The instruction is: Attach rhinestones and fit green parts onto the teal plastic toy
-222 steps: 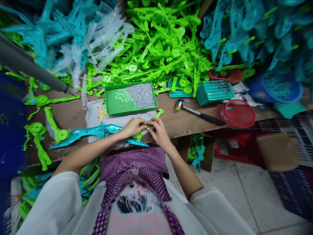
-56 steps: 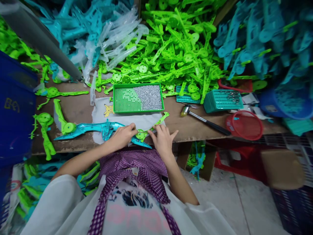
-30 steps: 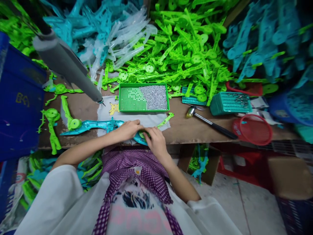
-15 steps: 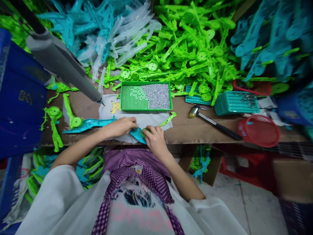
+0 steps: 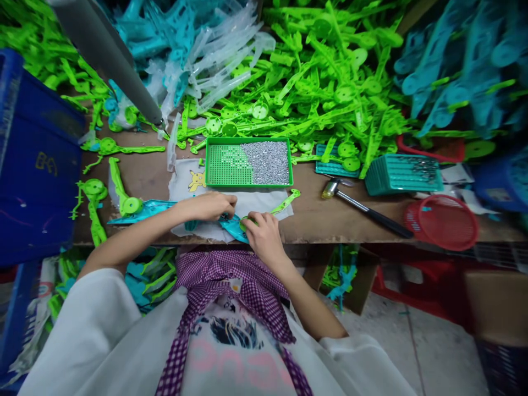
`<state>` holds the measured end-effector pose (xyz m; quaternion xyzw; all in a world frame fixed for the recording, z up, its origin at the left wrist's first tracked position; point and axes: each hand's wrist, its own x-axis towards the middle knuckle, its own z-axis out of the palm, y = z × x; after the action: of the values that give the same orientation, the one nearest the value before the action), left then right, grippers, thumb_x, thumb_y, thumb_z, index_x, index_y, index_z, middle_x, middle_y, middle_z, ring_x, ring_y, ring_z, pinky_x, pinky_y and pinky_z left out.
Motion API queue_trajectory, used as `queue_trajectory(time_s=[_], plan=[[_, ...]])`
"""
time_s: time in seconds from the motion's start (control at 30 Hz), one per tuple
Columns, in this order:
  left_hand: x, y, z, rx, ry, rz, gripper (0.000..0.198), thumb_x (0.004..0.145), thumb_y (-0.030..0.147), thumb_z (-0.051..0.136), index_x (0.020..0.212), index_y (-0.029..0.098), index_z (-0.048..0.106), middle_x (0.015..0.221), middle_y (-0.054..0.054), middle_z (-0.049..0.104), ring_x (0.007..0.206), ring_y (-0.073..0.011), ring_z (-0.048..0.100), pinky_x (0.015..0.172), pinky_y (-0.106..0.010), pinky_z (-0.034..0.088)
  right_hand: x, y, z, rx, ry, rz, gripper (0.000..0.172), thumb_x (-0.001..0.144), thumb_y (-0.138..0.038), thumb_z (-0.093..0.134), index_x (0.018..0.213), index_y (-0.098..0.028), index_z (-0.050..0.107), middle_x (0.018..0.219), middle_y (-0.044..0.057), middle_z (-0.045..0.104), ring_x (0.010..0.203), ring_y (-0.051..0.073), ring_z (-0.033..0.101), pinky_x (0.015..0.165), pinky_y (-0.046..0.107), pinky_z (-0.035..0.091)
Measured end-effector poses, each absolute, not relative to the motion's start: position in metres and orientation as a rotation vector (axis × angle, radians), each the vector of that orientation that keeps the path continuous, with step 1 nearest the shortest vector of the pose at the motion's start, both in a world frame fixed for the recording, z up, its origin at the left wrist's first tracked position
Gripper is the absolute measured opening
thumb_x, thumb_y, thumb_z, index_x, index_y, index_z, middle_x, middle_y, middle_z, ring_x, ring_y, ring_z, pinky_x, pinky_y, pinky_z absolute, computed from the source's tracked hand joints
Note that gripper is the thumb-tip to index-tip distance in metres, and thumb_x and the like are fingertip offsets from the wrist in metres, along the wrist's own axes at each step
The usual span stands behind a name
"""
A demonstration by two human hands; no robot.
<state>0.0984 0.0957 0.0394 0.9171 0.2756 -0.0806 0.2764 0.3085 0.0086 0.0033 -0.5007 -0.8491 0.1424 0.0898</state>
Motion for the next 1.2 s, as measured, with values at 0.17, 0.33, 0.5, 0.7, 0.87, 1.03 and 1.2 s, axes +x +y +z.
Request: queue_trajectory(time_s=[0.17,0.33,0.5,0.7,0.87,1.03,1.2], plan=[[0.098,0.104,0.039,2.462,0.708,-0.264,0.033,0.08,0.003,0.048,0.093,0.022,0.072,0.097,-0.006,0.065,0.071,-0.0146,0.055,0.06,-0.026,0.036,0.306,0.008,0.004,-1.505,-2.522,0.423,0.023,0.093,-0.022,0.048,0.107,-0.024,0.066,0.11,0.007,0.065,0.095,0.025,0.046,0.089,0.041,0.034],[0.083,0.09,0.039,2.423,0.874,-0.062,0.029,0.092,0.013,0.042,0.105,0.017,0.067,0.096,-0.008,0.065,0.081,-0.016,0.059,0.071,-0.026,0.042,0.306,0.006,0.001,-1.532,-2.467,0.423,0.023,0.093,-0.021,0.047,0.106,-0.021,0.066,0.107,0.008,0.064,0.094,0.025,0.047,0.09,0.04,0.035],[0.083,0.076,0.042,2.387,0.876,-0.012,0.027,0.09,0.01,0.041,0.099,0.017,0.066,0.095,-0.008,0.063,0.078,-0.0148,0.059,0.07,-0.026,0.042,0.298,0.005,0.004,-1.47,-2.271,0.351,0.024,0.096,-0.029,0.048,0.109,-0.02,0.065,0.111,0.009,0.064,0.1,0.023,0.051,0.091,0.039,0.035],[0.092,0.078,0.047,2.205,0.952,0.072,0.012,0.09,0.018,0.047,0.099,0.017,0.055,0.087,-0.005,0.065,0.072,-0.0143,0.056,0.064,-0.025,0.039,0.276,0.004,-0.002,-1.434,-2.191,0.327,0.016,0.093,-0.034,0.056,0.091,-0.023,0.068,0.107,0.005,0.068,0.103,0.02,0.054,0.096,0.041,0.027],[0.093,0.078,0.033,2.043,1.032,0.153,0.013,0.082,0.016,0.055,0.094,0.018,0.051,0.082,-0.002,0.065,0.07,-0.0132,0.057,0.063,-0.024,0.038,0.272,0.002,-0.01,-1.513,-2.141,0.339,0.014,0.09,-0.033,0.061,0.084,-0.023,0.068,0.104,0.004,0.068,0.105,0.021,0.054,0.097,0.043,0.022],[0.098,0.081,0.023,1.875,1.246,0.146,0.019,0.073,0.017,0.064,0.086,0.018,0.051,0.071,0.002,0.061,0.063,-0.0119,0.054,0.059,-0.024,0.035,0.273,0.001,-0.01,-1.586,-2.183,0.314,0.012,0.089,-0.028,0.06,0.081,-0.021,0.065,0.103,0.005,0.067,0.106,0.023,0.052,0.097,0.045,0.02],[0.109,0.094,0.027,1.769,1.342,-0.047,0.019,0.064,0.014,0.065,0.077,0.018,0.051,0.064,0.004,0.055,0.058,-0.0112,0.048,0.055,-0.025,0.032,0.272,0.003,-0.004,-1.606,-2.324,0.298,0.009,0.09,-0.024,0.057,0.085,-0.021,0.065,0.104,0.006,0.066,0.106,0.023,0.05,0.095,0.045,0.019]])
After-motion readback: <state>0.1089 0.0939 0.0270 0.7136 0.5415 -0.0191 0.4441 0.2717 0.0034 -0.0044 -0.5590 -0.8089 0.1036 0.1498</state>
